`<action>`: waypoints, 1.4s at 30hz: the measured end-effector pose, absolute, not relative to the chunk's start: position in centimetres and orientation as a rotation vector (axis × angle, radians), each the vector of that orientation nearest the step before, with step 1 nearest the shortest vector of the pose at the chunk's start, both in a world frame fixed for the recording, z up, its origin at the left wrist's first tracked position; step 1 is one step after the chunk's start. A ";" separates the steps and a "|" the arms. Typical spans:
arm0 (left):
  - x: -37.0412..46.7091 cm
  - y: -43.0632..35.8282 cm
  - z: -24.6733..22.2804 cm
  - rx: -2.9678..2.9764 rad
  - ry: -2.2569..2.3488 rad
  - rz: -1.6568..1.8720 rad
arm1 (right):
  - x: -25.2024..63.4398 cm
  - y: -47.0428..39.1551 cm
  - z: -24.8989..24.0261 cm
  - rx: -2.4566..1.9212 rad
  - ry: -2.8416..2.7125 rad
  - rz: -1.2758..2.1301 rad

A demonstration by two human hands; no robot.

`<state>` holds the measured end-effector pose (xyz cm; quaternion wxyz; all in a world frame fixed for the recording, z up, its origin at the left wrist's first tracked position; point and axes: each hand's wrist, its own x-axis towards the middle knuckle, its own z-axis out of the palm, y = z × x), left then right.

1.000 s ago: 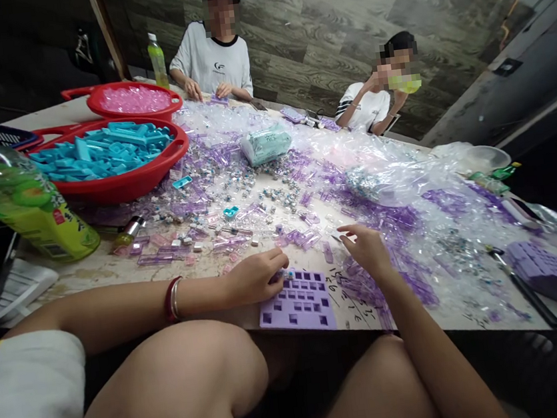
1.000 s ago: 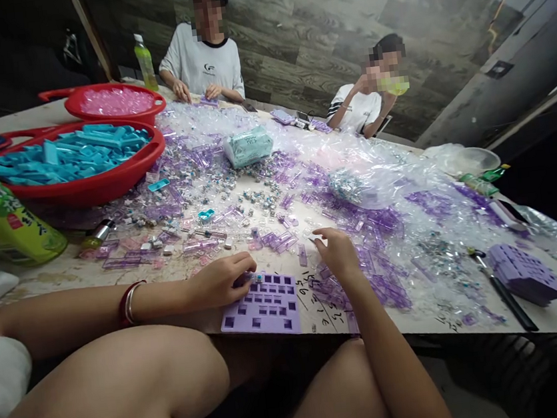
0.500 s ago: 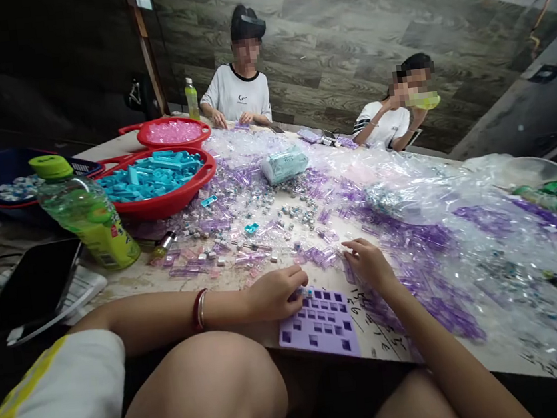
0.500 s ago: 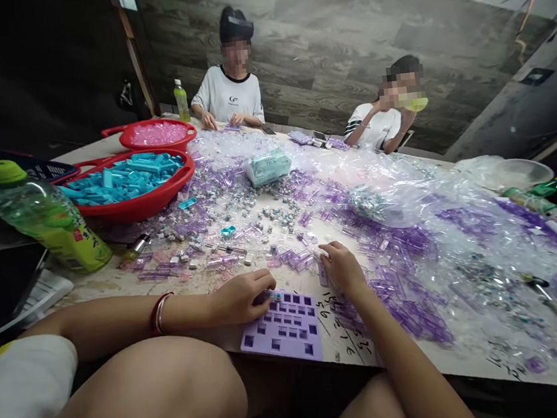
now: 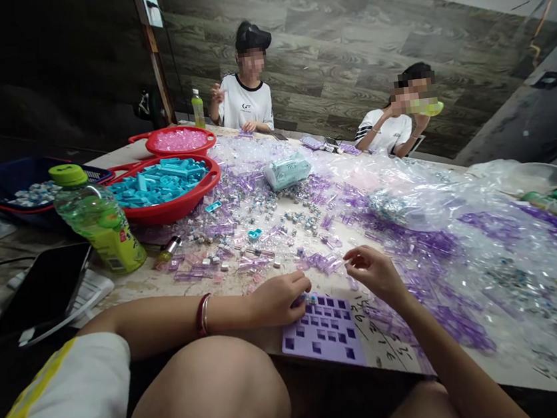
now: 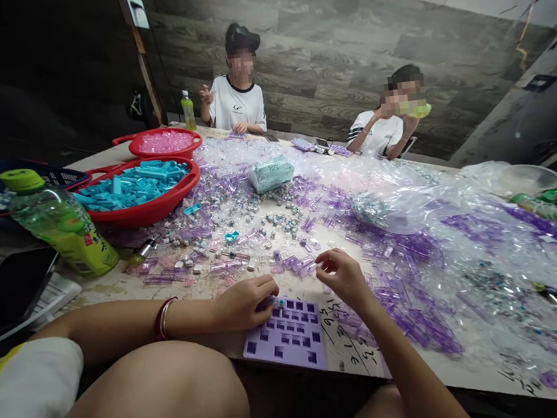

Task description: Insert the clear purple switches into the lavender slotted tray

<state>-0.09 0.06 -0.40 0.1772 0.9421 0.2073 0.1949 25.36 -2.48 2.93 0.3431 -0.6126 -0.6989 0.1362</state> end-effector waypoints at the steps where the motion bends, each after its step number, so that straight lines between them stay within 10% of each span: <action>1: -0.1 0.1 -0.4 2.669 0.584 0.552 | 24.8 -2.9 3.3 -1.585 -1.849 0.431; 42: -0.1 0.1 -0.1 2.619 0.579 0.548 | 20.5 -4.8 3.1 -1.302 -2.287 0.595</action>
